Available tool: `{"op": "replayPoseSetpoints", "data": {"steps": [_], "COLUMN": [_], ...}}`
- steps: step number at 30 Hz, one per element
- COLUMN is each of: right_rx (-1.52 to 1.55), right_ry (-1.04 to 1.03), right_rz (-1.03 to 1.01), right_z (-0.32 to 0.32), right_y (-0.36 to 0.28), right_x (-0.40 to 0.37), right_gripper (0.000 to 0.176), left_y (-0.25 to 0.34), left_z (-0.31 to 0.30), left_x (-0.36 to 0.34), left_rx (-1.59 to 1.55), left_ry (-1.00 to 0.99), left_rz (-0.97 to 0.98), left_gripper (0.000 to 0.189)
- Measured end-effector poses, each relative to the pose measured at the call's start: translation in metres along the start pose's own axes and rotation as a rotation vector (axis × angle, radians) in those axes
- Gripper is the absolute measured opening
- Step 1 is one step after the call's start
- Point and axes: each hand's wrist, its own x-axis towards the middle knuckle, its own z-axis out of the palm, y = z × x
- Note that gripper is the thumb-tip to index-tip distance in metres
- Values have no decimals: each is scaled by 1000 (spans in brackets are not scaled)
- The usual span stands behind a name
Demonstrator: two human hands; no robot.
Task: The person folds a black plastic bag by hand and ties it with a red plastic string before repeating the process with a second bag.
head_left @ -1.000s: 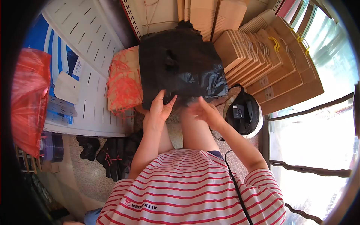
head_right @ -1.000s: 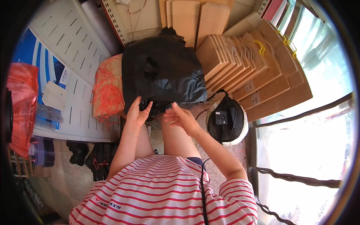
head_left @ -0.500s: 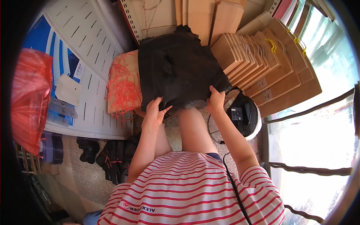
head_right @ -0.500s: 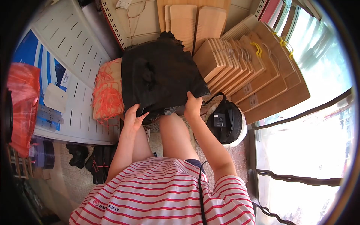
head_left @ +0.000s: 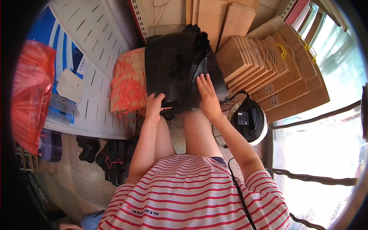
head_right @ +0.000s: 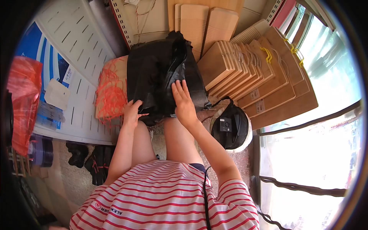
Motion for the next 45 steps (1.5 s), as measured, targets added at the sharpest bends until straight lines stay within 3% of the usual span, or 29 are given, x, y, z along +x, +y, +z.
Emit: {"op": "replayPoseSetpoints", "data": {"steps": [2, 5, 6, 8, 11, 14, 18, 20, 21, 23, 27, 29, 30, 32, 33, 35, 36, 39, 41, 43, 45], "right_rx": [239, 933, 933, 1345, 1318, 1344, 1329, 501, 502, 265, -44, 23, 196, 465, 586, 802, 803, 855, 888, 818, 667], "right_ry": [136, 325, 320, 598, 609, 603, 700, 368, 370, 137, -82, -55, 47, 236, 319, 446, 442, 491, 499, 429, 299], "right_rz": [154, 955, 957, 957, 1103, 1050, 911, 622, 622, 228, -41, -14, 89, 306, 422, 590, 586, 680, 710, 643, 538], "right_z": [0, 2, 8, 17, 9, 3, 14, 18, 14, 5, 10, 8, 5, 5, 4, 17, 19, 23, 25, 26, 26], "right_y": [2, 11, 14, 18, 4, 2, 9, 11, 8, 0, -3, -8, -9, -9, -11, 3, 5, 7, 7, 9, 10], "right_x": [4, 3, -2, -14, -16, -12, -12, -12, -8, -2, -1, 2, 3, 5, 6, -7, -11, -20, -24, -25, -26], "right_gripper": [74, 43, 43, 39, 44, 43, 41, 55, 55, 68, 73, 77, 77, 78, 65, 38, 38, 30, 30, 34, 45], "left_y": [5, 12, 9, 0, 3, 24, 17, 9, 10, 11, 3, 1, 1, 0, 8, 31, 35, 37, 16, 5, -3], "left_z": [-2, -3, -5, -7, 1, 13, 9, 12, 12, 11, 2, 0, 0, -1, 7, 38, 47, 88, 113, 132, 139], "left_x": [0, -3, 1, 11, 11, -3, 5, 5, 3, 0, 6, 8, 9, 11, 6, -6, 2, 25, 63, 91, 106], "left_rx": [18, -34, -35, 30, 108, 344, 356, 191, 192, 167, 166, 222, 218, 879, 876, 1121, 1090, 1175, 1248, 1239, 1556], "left_ry": [20, 24, 28, 0, 40, 116, 87, 130, 130, 69, 84, 136, 137, 364, 368, 578, 462, 87, 32, -25, -252], "left_rz": [4, -2, -5, 24, 19, 15, -27, -4, -2, 36, 46, 88, 91, 405, 405, 916, 1055, 1051, 1114, 1051, 930], "left_gripper": [17, 19, 19, 20, 26, 39, 48, 43, 43, 43, 39, 42, 42, 48, 48, 39, 31, 22, 27, 34, 44]}}
